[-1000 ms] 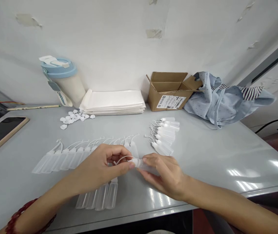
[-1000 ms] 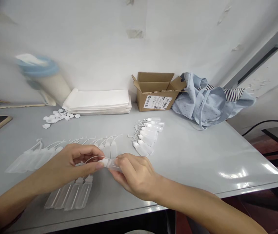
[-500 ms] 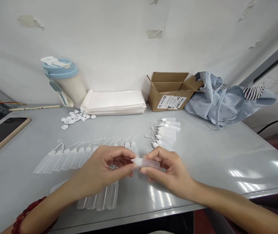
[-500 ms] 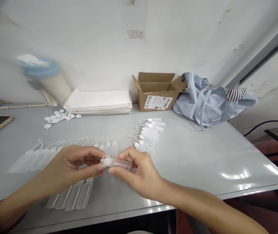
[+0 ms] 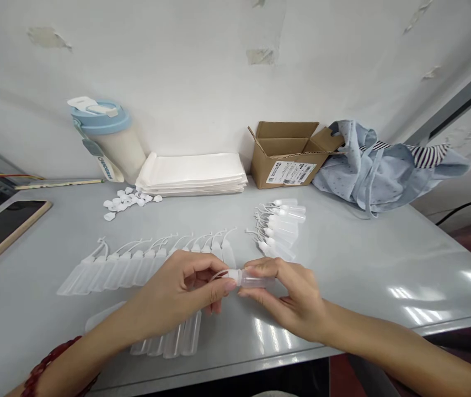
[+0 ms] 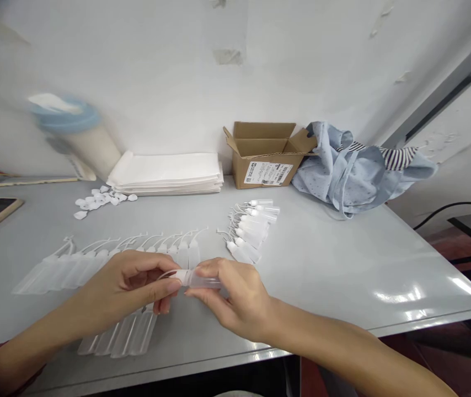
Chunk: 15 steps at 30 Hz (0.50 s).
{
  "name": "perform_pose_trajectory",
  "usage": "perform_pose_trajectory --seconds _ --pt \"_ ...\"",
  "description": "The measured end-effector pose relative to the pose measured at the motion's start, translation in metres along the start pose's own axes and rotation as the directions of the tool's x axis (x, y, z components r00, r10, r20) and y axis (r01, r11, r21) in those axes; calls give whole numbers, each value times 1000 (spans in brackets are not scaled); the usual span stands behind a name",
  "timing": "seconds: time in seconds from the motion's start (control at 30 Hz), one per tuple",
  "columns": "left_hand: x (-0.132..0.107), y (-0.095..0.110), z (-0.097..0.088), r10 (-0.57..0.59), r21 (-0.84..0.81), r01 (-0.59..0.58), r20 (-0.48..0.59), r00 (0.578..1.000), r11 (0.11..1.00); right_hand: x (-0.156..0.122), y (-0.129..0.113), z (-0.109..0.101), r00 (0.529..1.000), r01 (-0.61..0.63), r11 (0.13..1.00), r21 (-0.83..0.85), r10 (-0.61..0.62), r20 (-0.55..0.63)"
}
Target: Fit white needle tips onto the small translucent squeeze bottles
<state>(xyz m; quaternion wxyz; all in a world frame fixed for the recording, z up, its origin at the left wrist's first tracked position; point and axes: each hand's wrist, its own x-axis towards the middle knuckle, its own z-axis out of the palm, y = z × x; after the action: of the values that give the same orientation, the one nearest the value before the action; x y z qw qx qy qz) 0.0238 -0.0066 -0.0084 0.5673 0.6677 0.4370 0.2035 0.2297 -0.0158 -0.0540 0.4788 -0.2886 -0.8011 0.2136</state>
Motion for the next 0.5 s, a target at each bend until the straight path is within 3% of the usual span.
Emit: perform_pose_trajectory --seconds 0.1,0.17,0.23,0.3,0.4,0.5 --pt "-2 -2 -1 114 129 -108 -40 993 986 5 -3 -4 971 -234 962 141 225 82" --pt "-2 -2 -1 185 251 -164 -64 981 954 9 -5 -6 906 -419 860 292 376 193" --pt "-1 -2 -1 217 314 -182 -80 973 932 11 -6 -6 859 -509 771 383 434 271" --pt "-1 -2 0 185 282 -159 -69 980 946 10 -7 -6 881 -470 806 359 405 243" --pt "1 0 1 48 144 -48 6 999 988 6 -5 -4 966 -242 945 221 213 146" --pt "2 1 0 -88 51 85 64 994 995 2 -1 -2 995 -23 992 124 10 101"
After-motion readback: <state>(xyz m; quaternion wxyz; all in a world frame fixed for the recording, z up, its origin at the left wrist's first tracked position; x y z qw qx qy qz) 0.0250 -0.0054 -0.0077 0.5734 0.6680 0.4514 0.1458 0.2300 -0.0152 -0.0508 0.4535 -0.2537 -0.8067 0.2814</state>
